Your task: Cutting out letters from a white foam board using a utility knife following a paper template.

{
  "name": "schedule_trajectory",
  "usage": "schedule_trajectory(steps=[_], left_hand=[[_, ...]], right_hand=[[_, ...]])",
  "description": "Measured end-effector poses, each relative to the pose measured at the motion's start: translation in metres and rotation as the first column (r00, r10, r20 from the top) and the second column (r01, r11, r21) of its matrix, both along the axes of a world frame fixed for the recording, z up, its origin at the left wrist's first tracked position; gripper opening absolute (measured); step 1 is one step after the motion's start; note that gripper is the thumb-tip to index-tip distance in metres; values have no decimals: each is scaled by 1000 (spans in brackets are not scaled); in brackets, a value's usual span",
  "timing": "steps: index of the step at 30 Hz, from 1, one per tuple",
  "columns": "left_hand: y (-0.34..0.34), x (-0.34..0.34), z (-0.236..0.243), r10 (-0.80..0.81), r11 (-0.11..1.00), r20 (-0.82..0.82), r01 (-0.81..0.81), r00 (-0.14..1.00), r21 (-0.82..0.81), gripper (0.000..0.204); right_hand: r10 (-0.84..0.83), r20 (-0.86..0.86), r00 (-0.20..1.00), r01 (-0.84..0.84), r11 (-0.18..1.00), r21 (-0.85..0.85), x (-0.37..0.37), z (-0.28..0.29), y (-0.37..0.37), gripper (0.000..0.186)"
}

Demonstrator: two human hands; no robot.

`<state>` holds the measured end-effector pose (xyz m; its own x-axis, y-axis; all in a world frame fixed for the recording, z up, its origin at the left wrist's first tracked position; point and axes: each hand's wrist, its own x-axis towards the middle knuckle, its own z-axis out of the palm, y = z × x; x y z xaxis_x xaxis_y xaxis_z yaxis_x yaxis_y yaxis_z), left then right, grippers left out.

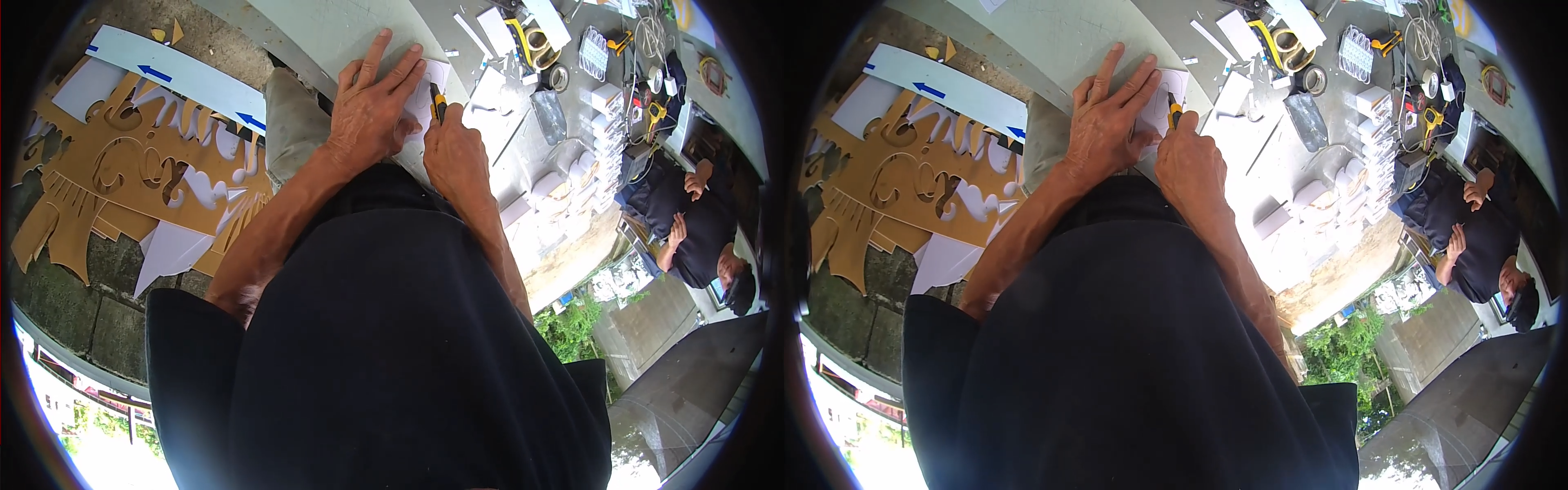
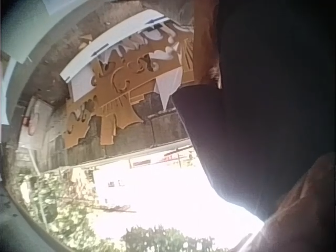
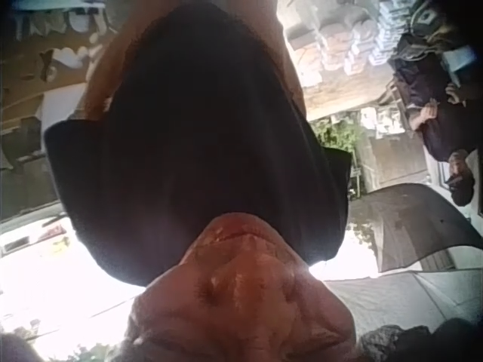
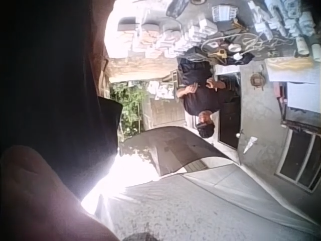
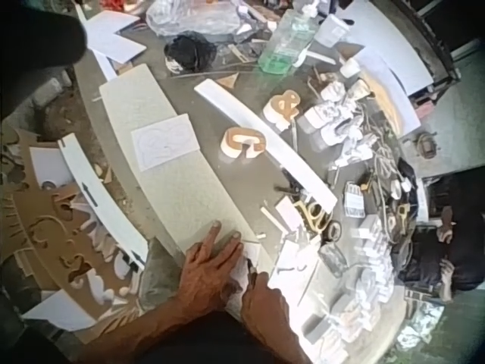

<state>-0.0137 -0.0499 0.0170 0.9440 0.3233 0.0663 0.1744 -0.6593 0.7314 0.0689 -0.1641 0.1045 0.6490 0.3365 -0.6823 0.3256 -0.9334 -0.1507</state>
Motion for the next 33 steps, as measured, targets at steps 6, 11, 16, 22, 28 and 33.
schedule_trajectory(steps=[6, 11, 16, 22, 28, 33], left_hand=[[1, 3, 2, -10, 1000, -10, 10, 1000, 23, 92], [-1, -1, 4, -36, 997, -43, 39, 998, 63, 90], [6, -2, 1, 8, 1000, 82, -6, 997, -27, 87], [22, -10, 24, 328, 843, -245, -400, 912, -360, 43], [19, -17, 21, 295, 781, -240, -378, 925, -498, 29], [14, -12, 25, 281, 708, -311, -415, 908, -571, 34]], right_hand=[[-122, -98, 988, 133, 984, 119, 12, -4, -13, 27], [-347, -247, 905, 402, 886, 232, 12, 28, -25, 28], [-464, -217, 859, 513, 778, 364, 20, 27, -54, 29], [-535, -366, 761, 648, 626, 433, 16, 5, -71, 33], [-537, -416, 734, 679, 574, 459, 19, 1, -69, 30], [-441, -532, 722, 690, 505, 518, 21, -10, -65, 33]])
